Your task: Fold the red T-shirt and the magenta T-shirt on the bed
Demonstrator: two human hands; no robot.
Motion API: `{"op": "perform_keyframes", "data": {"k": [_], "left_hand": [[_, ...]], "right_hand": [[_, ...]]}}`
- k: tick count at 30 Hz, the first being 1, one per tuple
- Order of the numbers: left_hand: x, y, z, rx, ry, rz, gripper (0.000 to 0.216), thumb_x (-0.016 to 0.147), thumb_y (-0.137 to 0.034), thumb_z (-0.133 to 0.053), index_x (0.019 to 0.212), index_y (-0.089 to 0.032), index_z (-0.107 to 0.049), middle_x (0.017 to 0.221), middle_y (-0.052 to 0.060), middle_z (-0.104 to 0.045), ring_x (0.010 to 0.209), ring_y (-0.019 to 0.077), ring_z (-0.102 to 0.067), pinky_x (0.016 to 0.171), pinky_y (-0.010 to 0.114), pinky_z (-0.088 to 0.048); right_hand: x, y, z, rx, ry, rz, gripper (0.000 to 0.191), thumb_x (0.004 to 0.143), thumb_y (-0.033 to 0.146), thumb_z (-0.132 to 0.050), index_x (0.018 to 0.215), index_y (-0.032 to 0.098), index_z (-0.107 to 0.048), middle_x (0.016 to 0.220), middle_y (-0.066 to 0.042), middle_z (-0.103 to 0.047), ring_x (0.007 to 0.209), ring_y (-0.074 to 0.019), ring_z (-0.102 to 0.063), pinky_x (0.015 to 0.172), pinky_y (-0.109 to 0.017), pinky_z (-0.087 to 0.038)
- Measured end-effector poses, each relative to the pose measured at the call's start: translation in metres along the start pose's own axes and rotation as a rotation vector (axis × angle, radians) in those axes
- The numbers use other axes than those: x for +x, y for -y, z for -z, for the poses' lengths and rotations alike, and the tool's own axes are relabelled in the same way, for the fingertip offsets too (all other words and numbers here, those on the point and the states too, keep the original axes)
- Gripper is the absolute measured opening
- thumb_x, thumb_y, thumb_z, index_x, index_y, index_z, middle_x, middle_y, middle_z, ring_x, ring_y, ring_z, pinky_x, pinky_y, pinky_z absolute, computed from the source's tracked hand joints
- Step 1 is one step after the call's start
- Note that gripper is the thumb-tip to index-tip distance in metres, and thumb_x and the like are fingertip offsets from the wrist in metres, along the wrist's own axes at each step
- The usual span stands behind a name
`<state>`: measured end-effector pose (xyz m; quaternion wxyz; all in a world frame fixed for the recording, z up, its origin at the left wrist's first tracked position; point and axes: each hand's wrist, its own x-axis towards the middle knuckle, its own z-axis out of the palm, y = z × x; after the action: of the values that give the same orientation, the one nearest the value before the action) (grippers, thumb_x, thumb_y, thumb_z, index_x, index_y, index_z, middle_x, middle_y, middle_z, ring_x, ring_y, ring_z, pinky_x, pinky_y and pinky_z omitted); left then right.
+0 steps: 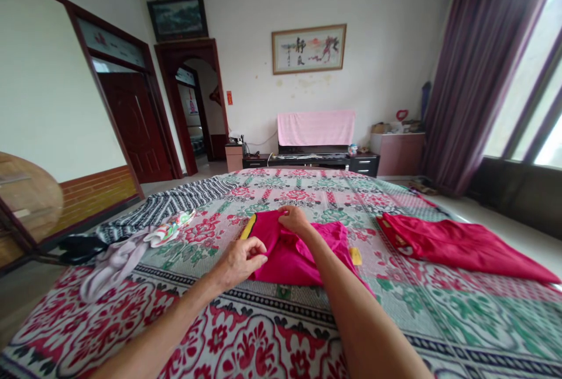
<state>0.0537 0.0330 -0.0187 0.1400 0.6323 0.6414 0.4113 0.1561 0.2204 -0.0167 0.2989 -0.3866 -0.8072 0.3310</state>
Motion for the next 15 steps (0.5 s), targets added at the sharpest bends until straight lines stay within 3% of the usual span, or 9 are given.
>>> {"op": "perform_keyframes", "data": {"k": [8,11,15], "left_hand": [[-0.002,-0.004,0.002,-0.062,0.077,0.008,0.025,0.074,-0.027,-0.058,0.093,-0.015,-0.068,0.071,0.003,-0.067,0.057,0.0108,-0.057,0.054,0.02,-0.044],[0.001,0.005,0.012,0.01,-0.068,0.04,0.026,0.077,-0.031,-0.055,0.093,-0.016,-0.068,0.075,0.003,-0.069,0.064,0.0119,-0.061,0.061,0.021,-0.046],[0.006,0.024,0.019,0.191,-0.237,0.078,0.021,0.078,-0.023,-0.052,0.089,-0.017,-0.069,0.083,0.003,-0.071,0.075,0.0131,-0.065,0.074,0.023,-0.049]], "right_hand": [[0.0,-0.009,0.001,-0.134,-0.047,-0.068,0.038,0.065,0.009,-0.052,0.1,0.015,-0.068,0.053,0.003,-0.059,0.047,-0.0086,-0.051,0.048,-0.018,-0.037],[0.002,-0.011,0.001,-0.188,-0.064,-0.088,0.038,0.072,0.014,-0.05,0.106,0.014,-0.066,0.059,0.0,-0.064,0.051,-0.0102,-0.055,0.051,-0.019,-0.039],[0.001,-0.011,0.002,-0.261,-0.061,-0.074,0.037,0.076,0.027,-0.053,0.107,0.013,-0.065,0.076,-0.006,-0.07,0.061,-0.0135,-0.06,0.055,-0.021,-0.041]]}}
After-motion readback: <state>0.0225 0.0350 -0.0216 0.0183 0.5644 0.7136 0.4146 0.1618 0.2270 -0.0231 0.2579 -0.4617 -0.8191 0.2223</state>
